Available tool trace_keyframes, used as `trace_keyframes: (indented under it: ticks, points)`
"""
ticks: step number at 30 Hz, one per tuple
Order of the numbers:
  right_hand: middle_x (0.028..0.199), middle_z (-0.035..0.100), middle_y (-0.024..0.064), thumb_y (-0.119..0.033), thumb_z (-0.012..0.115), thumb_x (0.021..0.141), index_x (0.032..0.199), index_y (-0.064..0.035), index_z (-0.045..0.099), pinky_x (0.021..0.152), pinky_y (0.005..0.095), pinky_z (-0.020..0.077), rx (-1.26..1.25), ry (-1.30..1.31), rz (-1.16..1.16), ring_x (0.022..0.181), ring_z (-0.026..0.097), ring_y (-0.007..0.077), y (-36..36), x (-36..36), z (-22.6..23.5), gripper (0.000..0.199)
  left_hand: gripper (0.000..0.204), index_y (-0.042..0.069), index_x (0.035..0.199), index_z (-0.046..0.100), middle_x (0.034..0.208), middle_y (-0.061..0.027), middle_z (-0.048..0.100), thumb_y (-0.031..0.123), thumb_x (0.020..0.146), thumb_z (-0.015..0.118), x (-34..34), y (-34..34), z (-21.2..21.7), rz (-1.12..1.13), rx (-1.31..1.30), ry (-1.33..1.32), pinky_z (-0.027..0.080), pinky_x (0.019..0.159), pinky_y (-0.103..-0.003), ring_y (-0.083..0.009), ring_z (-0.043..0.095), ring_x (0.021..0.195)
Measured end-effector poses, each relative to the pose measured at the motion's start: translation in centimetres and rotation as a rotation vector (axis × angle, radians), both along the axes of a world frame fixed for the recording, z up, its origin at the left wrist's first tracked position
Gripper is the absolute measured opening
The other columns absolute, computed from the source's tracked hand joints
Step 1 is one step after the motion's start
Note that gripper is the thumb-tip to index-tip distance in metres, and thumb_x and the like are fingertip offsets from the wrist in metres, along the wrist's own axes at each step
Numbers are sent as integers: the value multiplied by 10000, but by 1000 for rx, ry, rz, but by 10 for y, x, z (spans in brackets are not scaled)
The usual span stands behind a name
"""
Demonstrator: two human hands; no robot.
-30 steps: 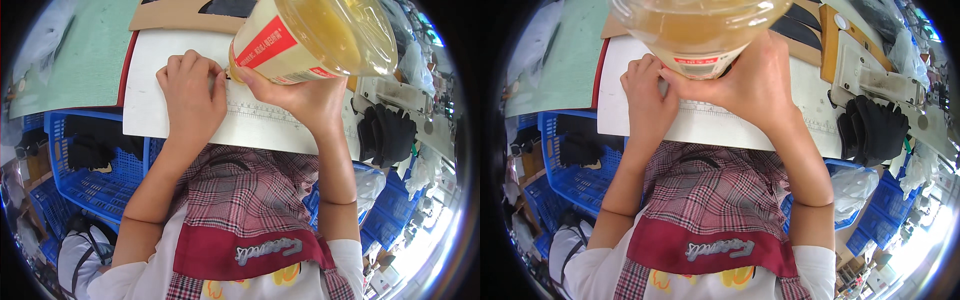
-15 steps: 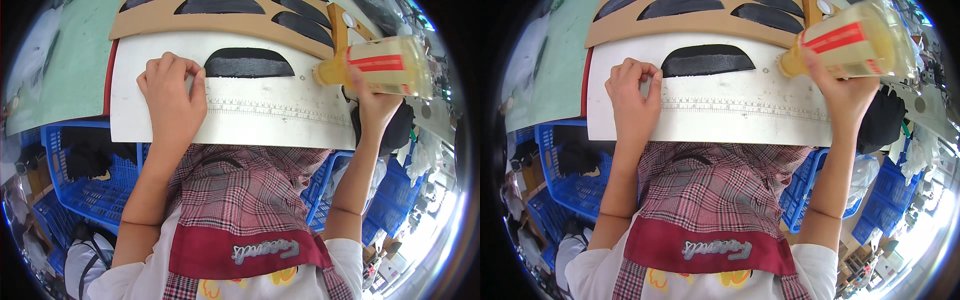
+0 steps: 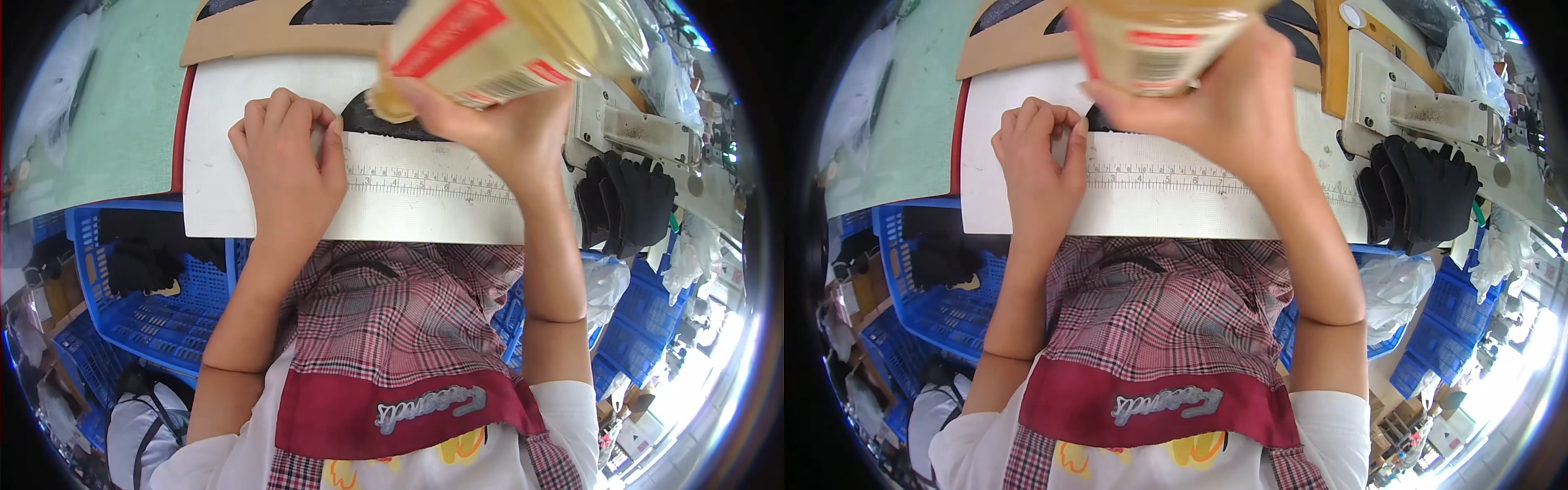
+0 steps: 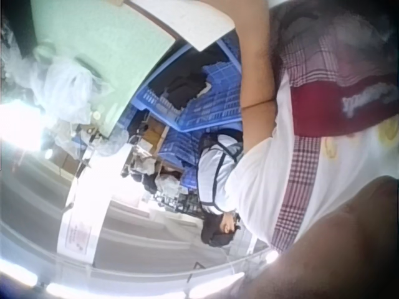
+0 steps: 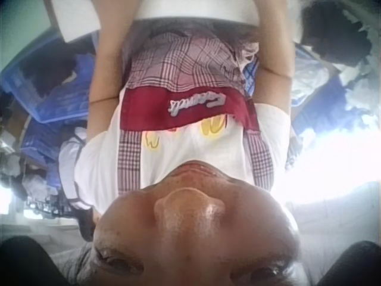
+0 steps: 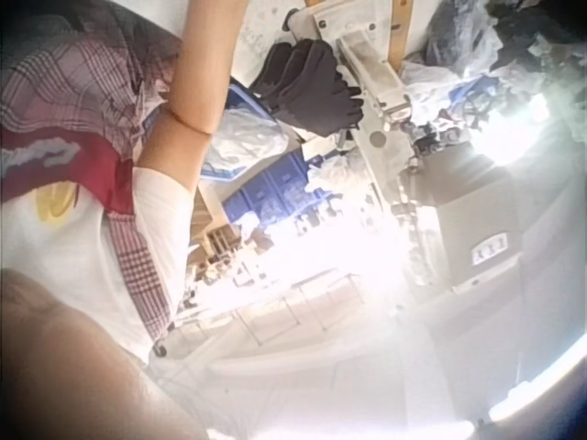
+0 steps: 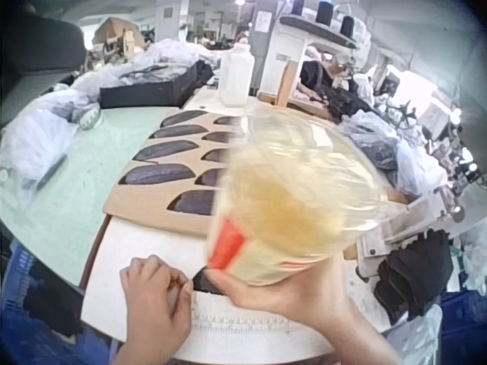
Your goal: The person applies a yellow liquid adhesive from a bottle onto a black fabric piece placed on a white board. They then pick up a larger black fabric piece and press it onto the glued area to bond them together. The process is repeated for multiple fabric pieces.
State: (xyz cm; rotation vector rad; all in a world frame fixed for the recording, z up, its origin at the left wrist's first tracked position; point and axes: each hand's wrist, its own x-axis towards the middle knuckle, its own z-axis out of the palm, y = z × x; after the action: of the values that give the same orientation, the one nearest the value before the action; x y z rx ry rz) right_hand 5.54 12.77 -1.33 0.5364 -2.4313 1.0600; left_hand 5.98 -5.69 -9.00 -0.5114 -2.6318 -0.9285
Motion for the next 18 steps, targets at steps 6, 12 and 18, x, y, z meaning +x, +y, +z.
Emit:
trace_keyframes:
  ticks: [6,12,18]
  points:
    - [896,685,91,-201,855,665,985,40,636,724,287,544,2,-19,-284,790,664,157,66,32,-9,456,75,55,807,582,849,-43,518,71,768,644,0,0,0,-3,-14,8,300,849,-401,-237,469,892]
    - [856,673,65,-217,813,705,964,29,637,723,292,533,-286,152,-478,766,655,150,115,63,-17,398,76,59,826,589,828,-35,527,97,795,648,-2,-6,4,4,-23,-11,311,858,-386,-216,479,856]
    - [1019,622,99,-211,720,796,1178,34,512,831,317,507,-1017,154,-363,907,629,187,92,57,-12,500,94,50,838,584,814,-32,536,128,835,636,-3,-10,6,16,-38,-3,325,861,-361,-202,484,833]
